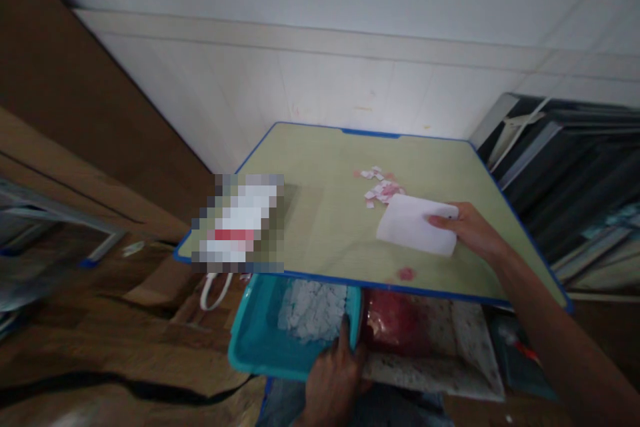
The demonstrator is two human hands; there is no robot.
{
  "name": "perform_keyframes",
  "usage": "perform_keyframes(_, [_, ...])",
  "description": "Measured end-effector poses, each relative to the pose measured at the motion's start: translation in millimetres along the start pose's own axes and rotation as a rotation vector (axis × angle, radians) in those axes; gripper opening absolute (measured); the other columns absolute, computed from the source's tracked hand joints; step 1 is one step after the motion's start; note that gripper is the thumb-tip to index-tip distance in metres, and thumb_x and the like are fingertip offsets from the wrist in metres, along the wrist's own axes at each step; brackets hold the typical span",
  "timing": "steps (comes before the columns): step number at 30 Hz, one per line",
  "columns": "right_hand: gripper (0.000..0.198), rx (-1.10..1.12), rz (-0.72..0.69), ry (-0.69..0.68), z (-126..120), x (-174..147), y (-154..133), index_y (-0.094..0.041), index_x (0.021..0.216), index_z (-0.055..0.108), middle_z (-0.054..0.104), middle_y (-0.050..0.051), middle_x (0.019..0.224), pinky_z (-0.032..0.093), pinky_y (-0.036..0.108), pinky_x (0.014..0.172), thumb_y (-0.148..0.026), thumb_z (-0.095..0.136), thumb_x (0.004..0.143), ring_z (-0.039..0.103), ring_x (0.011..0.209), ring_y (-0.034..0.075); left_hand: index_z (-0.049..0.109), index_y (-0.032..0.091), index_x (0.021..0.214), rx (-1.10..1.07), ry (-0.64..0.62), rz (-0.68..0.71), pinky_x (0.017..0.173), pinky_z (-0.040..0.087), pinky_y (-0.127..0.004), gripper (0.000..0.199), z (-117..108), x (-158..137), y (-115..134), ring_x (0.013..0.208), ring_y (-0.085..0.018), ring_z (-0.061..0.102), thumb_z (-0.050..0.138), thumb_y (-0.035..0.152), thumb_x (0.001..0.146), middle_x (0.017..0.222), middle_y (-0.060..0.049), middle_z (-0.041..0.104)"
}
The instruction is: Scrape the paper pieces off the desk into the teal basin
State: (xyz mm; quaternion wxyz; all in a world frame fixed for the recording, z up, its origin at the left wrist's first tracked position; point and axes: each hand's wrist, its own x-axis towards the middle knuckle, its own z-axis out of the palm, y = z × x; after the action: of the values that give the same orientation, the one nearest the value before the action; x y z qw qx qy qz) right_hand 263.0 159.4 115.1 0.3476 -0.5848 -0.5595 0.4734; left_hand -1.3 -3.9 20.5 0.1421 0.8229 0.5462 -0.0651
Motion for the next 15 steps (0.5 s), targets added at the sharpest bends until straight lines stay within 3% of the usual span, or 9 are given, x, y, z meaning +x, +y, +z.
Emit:
perform_keyframes(8, [0.029, -0.057, -0.004, -0.081, 10, -19, -9, -0.01, 0.075, 0.065, 0.065, 0.003, 0.064, 0.041, 0.023, 0.049, -0.034, 0.064, 0.06, 0.056, 0.054, 0.014, 0.04, 0.03, 0.114, 0.011, -0.003, 0.011, 0.06, 0.051, -0.033, 0.062, 2, -2, -1, 0.076, -0.021, 0.059, 0.064, 0.035, 0.058, 0.122, -0.016, 0.041])
perform_keyframes(15, [0.03, -0.091, -0.015, -0.141, 16, -35, -6, -0.009, 0.075, 0.064, 0.062, 0.003, 0.06, 0.04, 0.022, 0.047, -0.036, 0.062, 0.061, 0.054, 0.05, 0.012, 0.04, 0.029, 0.114, 0.044, 0.08, 0.021, 0.056, 0.051, -0.033, 0.064, 4, -2, -1, 0.07, -0.022, 0.06, 0.065, 0.035, 0.056, 0.119, -0.017, 0.045])
